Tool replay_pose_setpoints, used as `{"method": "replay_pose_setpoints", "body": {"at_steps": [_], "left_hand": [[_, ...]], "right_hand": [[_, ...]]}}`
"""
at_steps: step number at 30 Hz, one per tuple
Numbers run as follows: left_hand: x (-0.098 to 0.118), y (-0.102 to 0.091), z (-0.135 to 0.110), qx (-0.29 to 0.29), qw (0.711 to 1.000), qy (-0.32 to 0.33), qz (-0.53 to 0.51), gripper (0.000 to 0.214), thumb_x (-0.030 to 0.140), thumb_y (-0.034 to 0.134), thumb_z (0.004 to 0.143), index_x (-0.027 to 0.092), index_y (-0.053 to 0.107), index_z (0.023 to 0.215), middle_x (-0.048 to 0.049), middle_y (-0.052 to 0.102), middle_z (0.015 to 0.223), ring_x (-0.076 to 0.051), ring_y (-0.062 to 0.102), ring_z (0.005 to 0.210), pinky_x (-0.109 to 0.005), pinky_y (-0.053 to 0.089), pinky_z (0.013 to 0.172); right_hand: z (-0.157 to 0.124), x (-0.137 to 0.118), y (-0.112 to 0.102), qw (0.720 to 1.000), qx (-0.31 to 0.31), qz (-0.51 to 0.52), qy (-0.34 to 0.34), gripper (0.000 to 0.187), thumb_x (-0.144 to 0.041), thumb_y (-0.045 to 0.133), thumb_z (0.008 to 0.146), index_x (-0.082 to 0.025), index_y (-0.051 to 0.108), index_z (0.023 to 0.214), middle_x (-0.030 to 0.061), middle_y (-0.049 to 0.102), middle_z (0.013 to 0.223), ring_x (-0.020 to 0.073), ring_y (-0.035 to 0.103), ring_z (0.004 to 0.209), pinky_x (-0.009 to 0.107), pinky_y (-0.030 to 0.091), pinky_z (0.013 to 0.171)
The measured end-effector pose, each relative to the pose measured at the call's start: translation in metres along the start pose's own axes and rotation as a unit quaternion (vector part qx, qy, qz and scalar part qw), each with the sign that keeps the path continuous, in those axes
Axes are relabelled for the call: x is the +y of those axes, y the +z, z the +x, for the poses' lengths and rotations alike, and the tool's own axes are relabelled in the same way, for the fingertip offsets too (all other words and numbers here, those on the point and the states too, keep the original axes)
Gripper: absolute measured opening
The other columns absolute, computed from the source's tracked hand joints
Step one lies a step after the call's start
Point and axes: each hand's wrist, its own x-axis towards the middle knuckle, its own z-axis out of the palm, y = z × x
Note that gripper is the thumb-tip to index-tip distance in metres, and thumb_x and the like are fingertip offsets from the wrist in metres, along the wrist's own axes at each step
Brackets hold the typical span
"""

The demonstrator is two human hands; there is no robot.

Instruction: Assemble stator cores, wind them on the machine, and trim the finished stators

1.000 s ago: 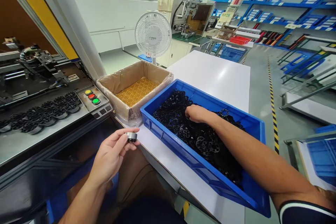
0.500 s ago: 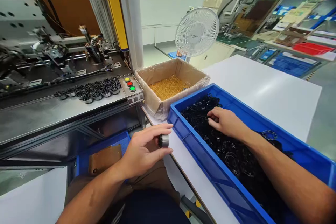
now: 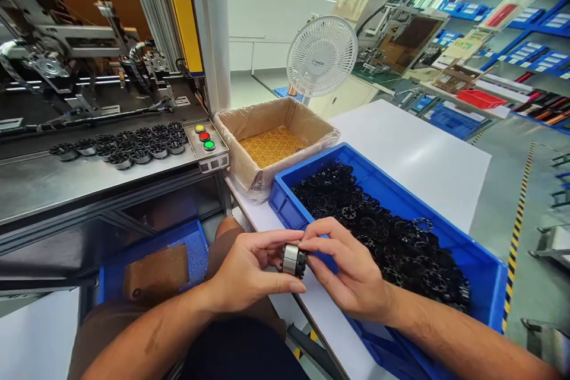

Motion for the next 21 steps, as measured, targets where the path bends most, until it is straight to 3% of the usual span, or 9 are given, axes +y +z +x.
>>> {"method": "replay_pose_setpoints", "body": {"at_steps": [3, 6, 9, 21], "left_hand": [[-0.003, 0.001, -0.001, 0.009, 0.997, 0.046, 0.062, 0.055, 0.002, 0.087, 0.061, 0.02, 0.075, 0.112, -0.0029, 0.08, 0.092, -0.011, 0.072, 0.08, -0.019, 0.058, 0.077], [-0.002, -0.001, -0.003, 0.021, 0.983, 0.112, 0.147, 0.054, 0.004, 0.087, 0.062, 0.02, 0.074, 0.112, -0.0043, 0.08, 0.093, -0.013, 0.072, 0.08, -0.021, 0.058, 0.078], [0.003, -0.004, -0.004, 0.03, 0.967, 0.138, 0.211, 0.054, 0.007, 0.087, 0.064, 0.019, 0.074, 0.115, -0.0066, 0.079, 0.1, -0.016, 0.073, 0.083, -0.022, 0.059, 0.078], [0.01, -0.005, -0.005, 0.009, 0.97, 0.074, 0.233, 0.053, 0.017, 0.088, 0.066, 0.015, 0.072, 0.117, -0.0064, 0.08, 0.095, -0.016, 0.073, 0.079, -0.022, 0.059, 0.076]], "right_hand": [[-0.001, 0.001, 0.001, 1.0, 0.005, -0.013, -0.02, 0.037, 0.004, 0.056, 0.085, -0.012, 0.062, 0.118, 0.0105, 0.058, 0.101, 0.0174, 0.058, 0.093, 0.031, 0.055, 0.079], [-0.002, 0.0, 0.001, 0.999, -0.002, -0.019, -0.04, 0.049, 0.003, 0.058, 0.08, -0.009, 0.056, 0.128, 0.014, 0.058, 0.107, 0.0214, 0.058, 0.098, 0.036, 0.056, 0.082], [-0.003, 0.002, 0.002, 0.998, -0.009, -0.031, -0.06, 0.055, 0.0, 0.062, 0.078, -0.008, 0.052, 0.131, 0.0166, 0.058, 0.111, 0.0247, 0.059, 0.102, 0.039, 0.057, 0.083], [0.0, 0.007, 0.001, 0.976, -0.02, -0.157, -0.147, 0.033, -0.012, 0.063, 0.091, -0.007, 0.059, 0.123, 0.014, 0.064, 0.099, 0.0227, 0.061, 0.093, 0.041, 0.058, 0.075]]}}
